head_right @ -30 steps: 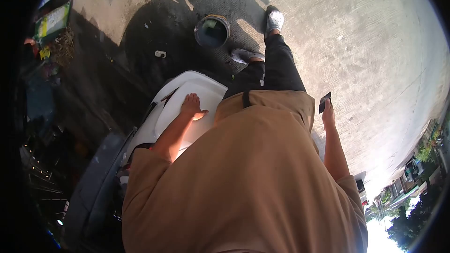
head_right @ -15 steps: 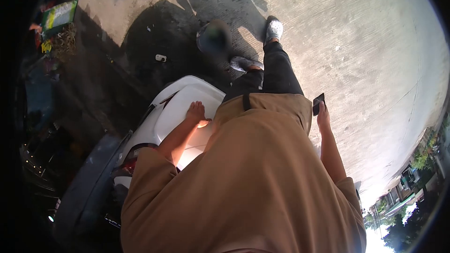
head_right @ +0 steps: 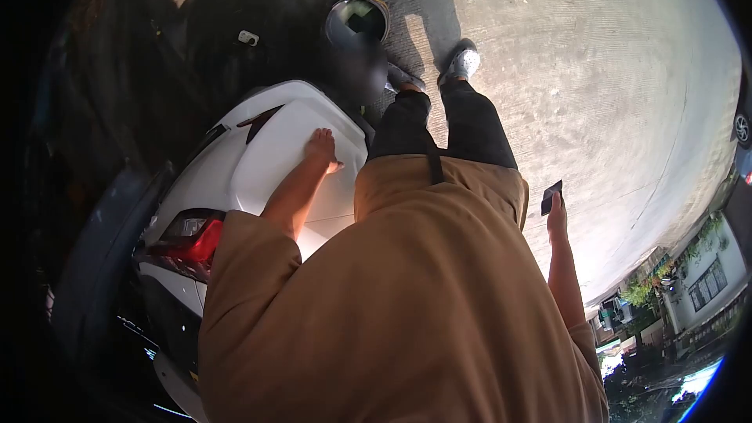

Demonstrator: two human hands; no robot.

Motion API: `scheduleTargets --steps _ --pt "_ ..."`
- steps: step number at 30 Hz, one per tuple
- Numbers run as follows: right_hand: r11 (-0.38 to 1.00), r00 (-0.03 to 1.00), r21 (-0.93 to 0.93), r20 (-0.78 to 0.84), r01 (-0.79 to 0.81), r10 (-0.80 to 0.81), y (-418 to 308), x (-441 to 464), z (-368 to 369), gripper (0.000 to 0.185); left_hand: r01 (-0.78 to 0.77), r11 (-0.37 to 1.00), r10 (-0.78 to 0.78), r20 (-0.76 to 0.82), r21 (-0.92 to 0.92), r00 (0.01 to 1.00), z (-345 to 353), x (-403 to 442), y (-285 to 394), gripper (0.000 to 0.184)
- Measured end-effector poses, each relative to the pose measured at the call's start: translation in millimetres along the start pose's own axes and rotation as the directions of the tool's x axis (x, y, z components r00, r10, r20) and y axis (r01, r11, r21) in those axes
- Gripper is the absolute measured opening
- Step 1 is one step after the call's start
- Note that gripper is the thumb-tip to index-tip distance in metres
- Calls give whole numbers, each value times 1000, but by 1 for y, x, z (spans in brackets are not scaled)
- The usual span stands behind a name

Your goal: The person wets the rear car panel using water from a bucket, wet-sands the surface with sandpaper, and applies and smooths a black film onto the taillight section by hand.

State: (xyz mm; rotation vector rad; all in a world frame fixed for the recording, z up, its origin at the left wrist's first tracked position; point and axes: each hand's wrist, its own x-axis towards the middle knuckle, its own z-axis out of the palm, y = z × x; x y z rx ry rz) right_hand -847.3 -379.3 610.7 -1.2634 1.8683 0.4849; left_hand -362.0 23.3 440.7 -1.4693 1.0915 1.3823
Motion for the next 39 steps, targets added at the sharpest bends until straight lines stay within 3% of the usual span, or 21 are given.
scheduleTargets --steps 3,4,13,22,29,35,37,39 --pt "998 997 -12 47 63 -63 -42 25 -11 83 -27 998 26 23 49 999 -2 -33 8 98" --pt "994 993 -11 34 112 -111 -58 31 -12 75 -30 997 29 24 65 999 -3 -46 11 98" --pt "962 953 -13 142 274 -269 -144 98 -40 80 34 996 -34 -6 83 999 18 -94 52 94" --pt "932 917 125 175 340 -358 -127 201 -79 78 77 994 -77 -7 73 997 30 -139 72 78" --pt "956 931 79 219 283 -293 -131 210 -83 74 119 985 -116 -30 128 993 47 -164 80 76" --pt "945 919 120 225 303 -323 -115 228 -76 73 176 984 -175 -12 29 984 32 -211 84 76" --pt "933 919 146 179 329 -352 -115 226 -73 66 209 978 -208 -38 7 977 41 -217 80 76" --pt "926 916 38 136 376 -378 -112 230 -75 57 269 963 -270 -43 -32 962 39 -222 77 77"
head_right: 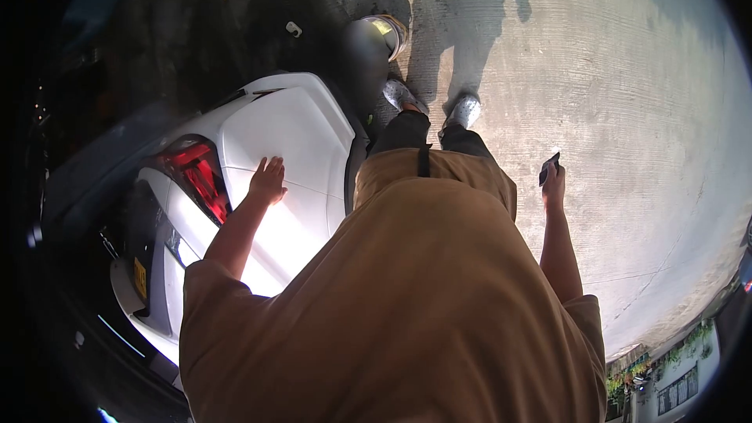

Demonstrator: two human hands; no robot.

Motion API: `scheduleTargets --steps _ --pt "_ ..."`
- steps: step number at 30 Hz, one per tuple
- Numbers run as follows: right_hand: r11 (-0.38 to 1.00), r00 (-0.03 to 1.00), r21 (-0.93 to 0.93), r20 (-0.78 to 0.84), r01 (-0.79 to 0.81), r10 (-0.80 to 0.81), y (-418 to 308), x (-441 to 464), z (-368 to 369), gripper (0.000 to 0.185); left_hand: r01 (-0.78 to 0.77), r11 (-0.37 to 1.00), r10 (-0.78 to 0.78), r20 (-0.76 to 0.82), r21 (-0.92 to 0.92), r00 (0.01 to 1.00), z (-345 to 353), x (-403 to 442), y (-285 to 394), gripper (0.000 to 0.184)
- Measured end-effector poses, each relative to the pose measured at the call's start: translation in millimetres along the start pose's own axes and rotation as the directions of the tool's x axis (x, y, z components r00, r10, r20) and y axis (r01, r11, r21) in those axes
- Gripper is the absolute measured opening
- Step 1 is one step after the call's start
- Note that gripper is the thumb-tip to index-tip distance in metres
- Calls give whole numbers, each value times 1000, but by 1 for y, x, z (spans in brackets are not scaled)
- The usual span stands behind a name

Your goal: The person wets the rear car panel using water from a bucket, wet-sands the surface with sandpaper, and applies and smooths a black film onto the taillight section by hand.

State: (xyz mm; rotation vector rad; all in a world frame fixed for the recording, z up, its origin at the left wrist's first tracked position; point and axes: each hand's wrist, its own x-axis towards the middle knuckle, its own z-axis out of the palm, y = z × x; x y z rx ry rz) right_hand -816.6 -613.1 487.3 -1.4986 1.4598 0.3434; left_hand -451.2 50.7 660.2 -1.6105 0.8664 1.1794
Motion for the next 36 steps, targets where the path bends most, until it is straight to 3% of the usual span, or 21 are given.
scheduleTargets --steps 1,4,9,13,18,21,25,28,29,32,36 --pt "995 995 -74 -62 71 -76 9 7 0 48 46 999 -46 8 -24 999 -12 -8 -3 77" --pt "975 978 -145 -100 166 -181 23 13 -6 43 169 982 -171 -23 -88 985 -38 -23 -22 78" --pt "996 995 -45 -58 83 -86 8 8 -21 40 216 967 -233 -127 -133 964 -46 -1 -65 81" --pt "999 996 39 -86 36 -32 -1 -6 -29 41 185 976 -200 -132 -115 971 -48 35 -90 82" --pt "999 994 10 -101 -36 37 -7 -41 -22 41 128 991 -133 -143 -42 981 -60 75 -106 82" --pt "989 991 119 -96 -86 98 -20 -66 -3 38 101 995 -101 -177 -7 979 -57 109 -114 81" --pt "998 979 43 -193 -55 62 -37 -98 13 31 36 999 -37 -151 -8 988 -64 147 -127 82" --pt "949 945 302 -277 -87 175 -65 -134 26 26 -9 999 6 -74 -47 997 -72 174 -131 85" --pt "895 916 438 -321 -82 241 -79 -150 32 22 -12 998 8 -60 -55 998 -71 187 -129 86" --pt "662 935 744 -293 91 201 -85 -174 44 24 -21 998 20 -27 -65 999 -78 219 -126 88" --pt "537 951 827 -277 166 133 -106 -217 57 30 -22 1000 22 -62 2 998 -47 311 -110 98"
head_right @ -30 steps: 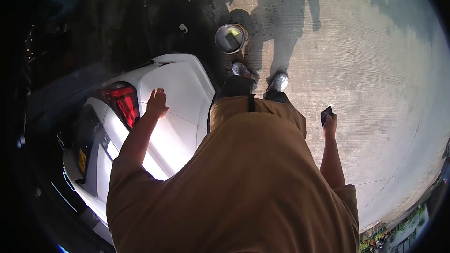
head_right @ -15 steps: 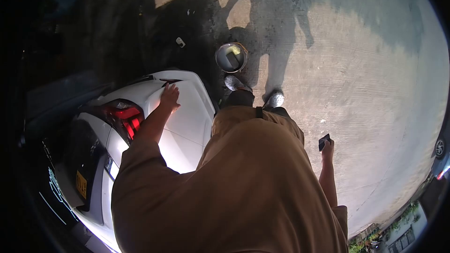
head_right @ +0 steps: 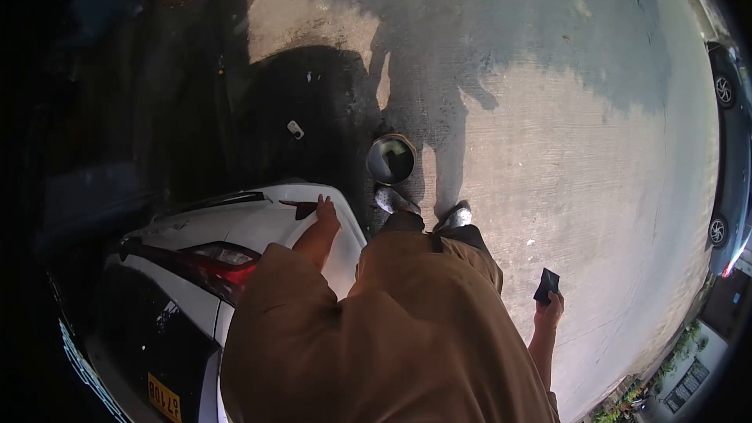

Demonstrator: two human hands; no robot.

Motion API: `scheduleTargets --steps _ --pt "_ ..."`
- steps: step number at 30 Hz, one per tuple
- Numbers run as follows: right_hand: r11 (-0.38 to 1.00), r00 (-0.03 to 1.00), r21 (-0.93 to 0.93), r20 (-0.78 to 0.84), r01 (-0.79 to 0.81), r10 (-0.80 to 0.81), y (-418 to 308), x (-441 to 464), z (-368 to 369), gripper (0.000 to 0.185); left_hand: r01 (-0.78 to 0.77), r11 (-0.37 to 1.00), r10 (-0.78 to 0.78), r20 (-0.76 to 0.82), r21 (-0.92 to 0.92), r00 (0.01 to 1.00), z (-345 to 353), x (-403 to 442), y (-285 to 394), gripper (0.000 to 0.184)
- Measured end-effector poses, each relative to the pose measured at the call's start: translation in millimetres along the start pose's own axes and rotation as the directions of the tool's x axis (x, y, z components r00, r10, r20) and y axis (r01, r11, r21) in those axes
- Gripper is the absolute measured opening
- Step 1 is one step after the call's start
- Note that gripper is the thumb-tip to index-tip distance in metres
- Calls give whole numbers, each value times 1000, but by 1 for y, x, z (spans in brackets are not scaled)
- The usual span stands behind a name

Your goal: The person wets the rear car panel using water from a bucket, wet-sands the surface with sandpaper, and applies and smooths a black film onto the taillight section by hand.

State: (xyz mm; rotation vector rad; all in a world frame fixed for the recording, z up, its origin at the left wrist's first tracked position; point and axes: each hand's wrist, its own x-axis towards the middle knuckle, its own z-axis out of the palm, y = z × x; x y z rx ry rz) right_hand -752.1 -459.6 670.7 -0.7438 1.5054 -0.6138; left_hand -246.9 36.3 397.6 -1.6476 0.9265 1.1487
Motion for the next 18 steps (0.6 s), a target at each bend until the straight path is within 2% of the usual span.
scheduleTargets --steps 3,5,6,7,8,11,18 --pt "998 992 56 124 10 -17 4 -18 -2 34 11 977 -20 -39 -212 999 20 65 3 87" --pt "996 991 86 135 -31 19 12 -8 -20 32 18 933 -55 -95 -359 994 2 27 -8 71" --pt "998 991 63 135 -8 0 5 -24 -9 26 27 925 -75 -114 -378 991 -8 5 -10 68" --pt "983 998 183 69 -2 -11 5 -28 4 21 29 918 -81 -117 -395 990 -6 8 -9 67" --pt "979 998 205 55 5 -17 3 -28 11 21 26 912 -80 -116 -410 990 -10 0 -12 66" --pt "975 997 220 75 14 -31 7 -16 31 20 -45 912 -5 -121 -408 993 -22 -31 -22 66" --pt "981 984 195 177 -1 -34 47 30 46 19 -52 871 -27 -153 -488 988 -24 -67 -35 65"
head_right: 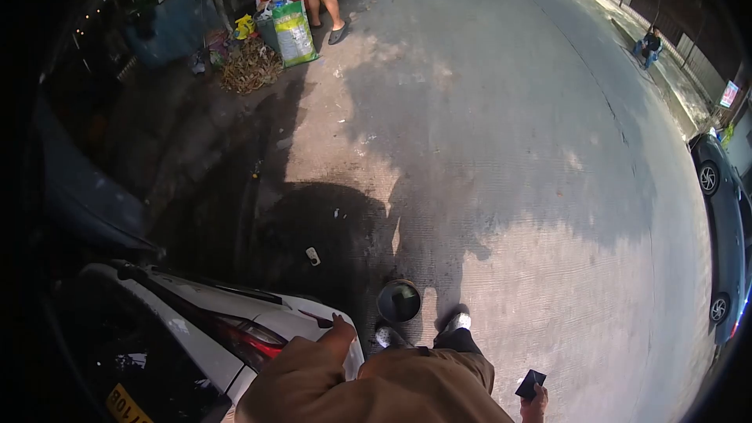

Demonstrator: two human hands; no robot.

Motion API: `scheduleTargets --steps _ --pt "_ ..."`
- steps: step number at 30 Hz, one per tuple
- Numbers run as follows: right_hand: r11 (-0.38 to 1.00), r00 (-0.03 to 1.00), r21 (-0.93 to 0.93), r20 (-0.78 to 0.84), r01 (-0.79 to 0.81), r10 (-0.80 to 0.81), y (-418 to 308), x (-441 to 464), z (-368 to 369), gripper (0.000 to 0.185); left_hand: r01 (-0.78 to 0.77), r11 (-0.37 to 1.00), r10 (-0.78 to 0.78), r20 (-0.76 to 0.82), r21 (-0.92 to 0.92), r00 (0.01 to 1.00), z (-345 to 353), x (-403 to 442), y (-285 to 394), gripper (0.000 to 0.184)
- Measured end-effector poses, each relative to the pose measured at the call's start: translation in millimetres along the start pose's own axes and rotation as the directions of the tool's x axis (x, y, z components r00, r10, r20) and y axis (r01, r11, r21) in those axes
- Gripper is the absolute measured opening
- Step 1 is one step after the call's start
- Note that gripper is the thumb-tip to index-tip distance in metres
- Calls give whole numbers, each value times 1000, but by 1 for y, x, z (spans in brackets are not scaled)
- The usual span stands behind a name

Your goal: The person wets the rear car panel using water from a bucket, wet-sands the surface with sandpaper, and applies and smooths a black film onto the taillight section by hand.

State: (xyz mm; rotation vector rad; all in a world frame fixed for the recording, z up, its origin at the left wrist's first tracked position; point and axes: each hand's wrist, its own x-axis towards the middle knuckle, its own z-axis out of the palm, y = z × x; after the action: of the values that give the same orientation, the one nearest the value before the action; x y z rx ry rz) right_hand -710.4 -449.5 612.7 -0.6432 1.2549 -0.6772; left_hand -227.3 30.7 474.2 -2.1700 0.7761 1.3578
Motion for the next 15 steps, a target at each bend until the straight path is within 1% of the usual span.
scheduleTargets --steps 2,3,4,6,9,13,14,15 --pt "999 999 -49 39 2 0 21 20 -14 19 6 1000 -6 -13 -24 1000 -5 -4 -1 64" --pt "994 992 -56 -93 -95 89 23 26 -10 20 10 999 -10 -19 -35 1000 -6 -4 -1 64" --pt "992 991 -12 -32 -129 129 30 29 -6 22 9 999 -10 -29 -41 1000 -9 -2 -2 64" --pt "978 982 -99 25 -185 188 31 25 3 20 16 998 -18 -30 -54 999 -10 0 -4 64" --pt "968 979 -152 5 -201 204 20 17 20 17 14 997 -16 -37 -74 999 -21 3 -7 63" --pt "970 980 -196 104 -146 168 -16 17 49 19 13 994 -17 -36 -113 999 -31 14 -5 62" --pt "979 989 -167 66 -118 131 -26 7 71 20 11 994 -15 -35 -110 999 -31 16 -1 62" --pt "978 989 -185 90 -101 119 -33 16 80 21 9 992 -12 -30 -124 999 -33 19 -1 62"
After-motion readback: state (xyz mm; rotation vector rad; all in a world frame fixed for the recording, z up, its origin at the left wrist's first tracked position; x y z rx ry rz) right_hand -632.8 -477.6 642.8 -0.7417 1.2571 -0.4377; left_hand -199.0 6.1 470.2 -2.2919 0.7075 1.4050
